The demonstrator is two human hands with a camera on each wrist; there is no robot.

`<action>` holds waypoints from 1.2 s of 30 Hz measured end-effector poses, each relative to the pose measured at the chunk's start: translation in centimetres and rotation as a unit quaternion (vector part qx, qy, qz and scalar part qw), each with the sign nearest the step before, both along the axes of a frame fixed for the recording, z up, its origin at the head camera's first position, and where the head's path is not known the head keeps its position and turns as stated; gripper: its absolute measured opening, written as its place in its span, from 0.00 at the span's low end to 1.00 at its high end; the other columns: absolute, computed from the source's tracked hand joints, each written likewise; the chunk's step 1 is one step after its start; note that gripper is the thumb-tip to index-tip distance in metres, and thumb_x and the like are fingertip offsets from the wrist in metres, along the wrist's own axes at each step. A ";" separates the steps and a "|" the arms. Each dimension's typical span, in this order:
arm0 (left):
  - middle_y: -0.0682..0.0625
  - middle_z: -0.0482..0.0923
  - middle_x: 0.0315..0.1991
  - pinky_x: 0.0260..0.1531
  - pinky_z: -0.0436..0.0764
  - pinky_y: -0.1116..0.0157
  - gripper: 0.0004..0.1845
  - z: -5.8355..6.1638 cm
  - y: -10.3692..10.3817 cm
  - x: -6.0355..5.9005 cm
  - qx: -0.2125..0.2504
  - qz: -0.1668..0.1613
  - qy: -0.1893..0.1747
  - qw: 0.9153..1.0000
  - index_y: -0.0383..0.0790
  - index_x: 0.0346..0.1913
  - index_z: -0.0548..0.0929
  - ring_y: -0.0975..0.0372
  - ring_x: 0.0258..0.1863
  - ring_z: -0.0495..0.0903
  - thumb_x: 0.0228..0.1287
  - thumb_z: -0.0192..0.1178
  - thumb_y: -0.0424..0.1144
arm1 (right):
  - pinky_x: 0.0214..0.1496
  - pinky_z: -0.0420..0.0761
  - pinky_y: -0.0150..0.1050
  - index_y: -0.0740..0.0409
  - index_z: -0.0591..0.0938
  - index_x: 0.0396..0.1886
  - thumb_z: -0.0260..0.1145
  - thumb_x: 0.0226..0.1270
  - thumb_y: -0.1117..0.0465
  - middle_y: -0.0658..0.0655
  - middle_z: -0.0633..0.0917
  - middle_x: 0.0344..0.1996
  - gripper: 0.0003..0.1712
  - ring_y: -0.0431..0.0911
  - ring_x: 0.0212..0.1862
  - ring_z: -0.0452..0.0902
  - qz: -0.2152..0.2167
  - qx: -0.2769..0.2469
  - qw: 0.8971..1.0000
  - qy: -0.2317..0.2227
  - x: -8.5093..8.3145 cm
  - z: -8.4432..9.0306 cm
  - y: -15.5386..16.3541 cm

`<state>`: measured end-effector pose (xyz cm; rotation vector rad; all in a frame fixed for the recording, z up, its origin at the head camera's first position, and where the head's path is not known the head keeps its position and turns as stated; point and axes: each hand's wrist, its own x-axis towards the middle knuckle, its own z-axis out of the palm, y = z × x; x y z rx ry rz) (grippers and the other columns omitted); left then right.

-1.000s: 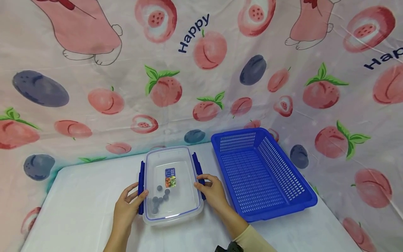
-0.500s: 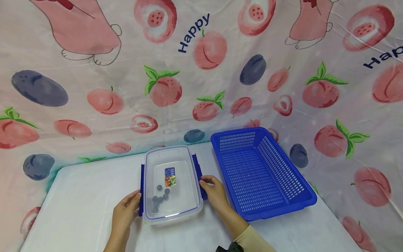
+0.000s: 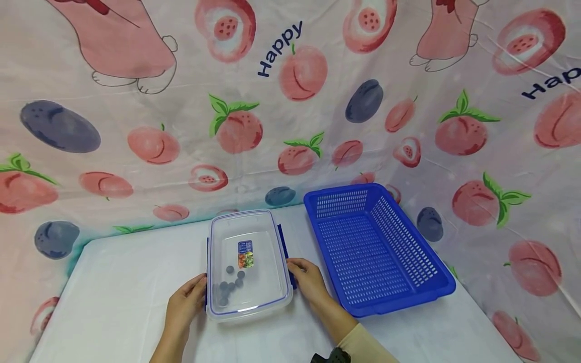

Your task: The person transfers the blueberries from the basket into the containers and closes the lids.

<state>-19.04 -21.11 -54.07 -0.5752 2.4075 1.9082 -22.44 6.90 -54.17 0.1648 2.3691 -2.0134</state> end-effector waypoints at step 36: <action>0.40 0.86 0.45 0.23 0.77 0.71 0.29 3.1 2.0 -0.4 -0.178 0.016 0.052 0.983 0.35 0.58 0.82 0.66 0.23 0.82 0.60 0.69 0.52 | 0.29 0.79 0.27 0.70 0.86 0.46 0.74 0.57 0.64 0.60 0.85 0.32 0.19 0.43 0.31 0.79 -0.002 0.059 0.993 0.105 -0.4 2.1 -0.5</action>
